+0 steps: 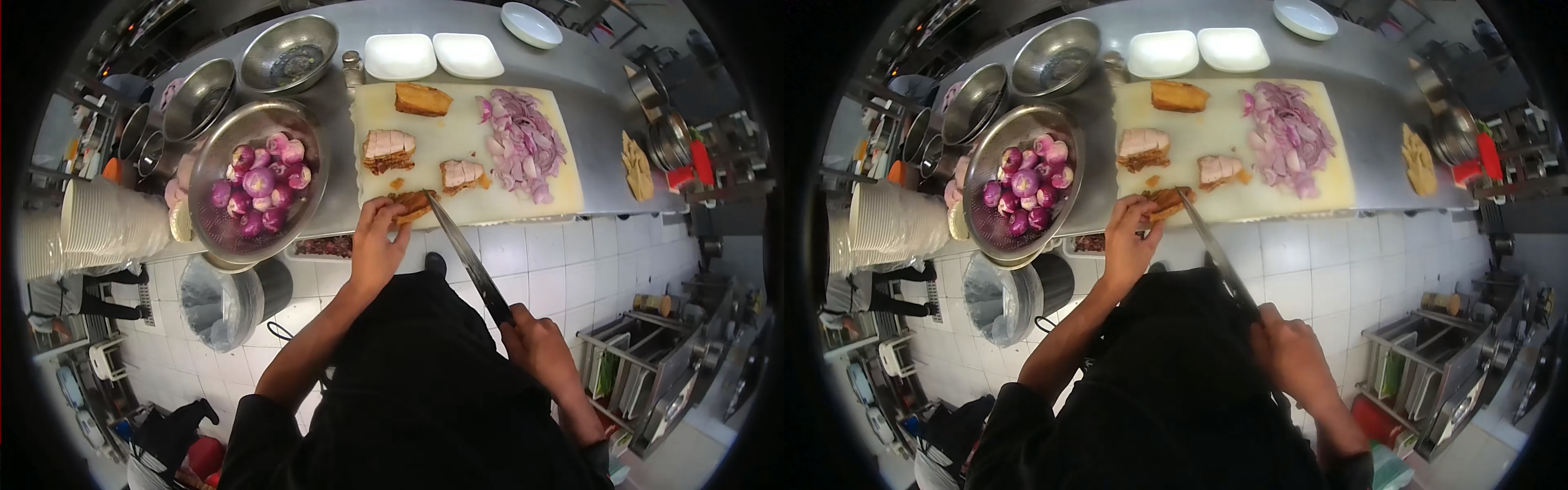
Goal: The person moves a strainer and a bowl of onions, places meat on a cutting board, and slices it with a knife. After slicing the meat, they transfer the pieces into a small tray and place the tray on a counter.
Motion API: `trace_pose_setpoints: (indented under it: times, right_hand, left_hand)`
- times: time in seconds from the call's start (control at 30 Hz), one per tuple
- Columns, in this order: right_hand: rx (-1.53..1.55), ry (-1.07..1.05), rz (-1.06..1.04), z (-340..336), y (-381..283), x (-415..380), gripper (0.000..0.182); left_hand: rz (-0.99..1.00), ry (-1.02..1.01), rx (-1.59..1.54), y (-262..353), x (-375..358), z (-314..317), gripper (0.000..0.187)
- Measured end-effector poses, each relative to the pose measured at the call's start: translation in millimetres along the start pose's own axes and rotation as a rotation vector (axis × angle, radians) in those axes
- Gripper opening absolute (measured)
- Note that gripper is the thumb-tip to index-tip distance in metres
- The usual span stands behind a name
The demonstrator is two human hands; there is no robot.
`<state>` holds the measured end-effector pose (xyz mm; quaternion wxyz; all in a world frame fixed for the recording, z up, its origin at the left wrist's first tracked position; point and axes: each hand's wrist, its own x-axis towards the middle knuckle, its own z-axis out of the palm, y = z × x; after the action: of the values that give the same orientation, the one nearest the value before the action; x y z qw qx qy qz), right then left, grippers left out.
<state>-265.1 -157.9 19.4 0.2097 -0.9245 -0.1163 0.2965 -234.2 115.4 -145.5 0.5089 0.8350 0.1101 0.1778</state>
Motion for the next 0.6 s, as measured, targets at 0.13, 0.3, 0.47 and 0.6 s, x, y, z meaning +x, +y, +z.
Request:
trace_pose_setpoints:
  times: [0.13, 0.3, 0.47, 0.6]
  right_hand:
    - [-0.092, 0.036, 0.002, 2.9, -28.8, -13.4, 0.016]
    - [-0.145, 0.016, 0.051, 3.1, -59.5, -14.2, 0.015]
    - [-0.175, 0.002, 0.068, 0.5, -79.0, -15.1, 0.016]
    - [-0.233, 0.010, 0.079, -2.5, -89.4, -14.6, 0.016]
  left_hand:
    - [0.278, 0.011, 0.116, -2.9, 12.3, -11.2, 0.035]
    - [0.364, -0.081, 0.056, -19.1, 23.8, -12.5, 0.031]
    - [0.376, -0.078, 0.024, -18.9, 26.0, -14.0, 0.030]
    - [0.395, -0.077, 0.023, -23.8, 25.5, -11.7, 0.031]
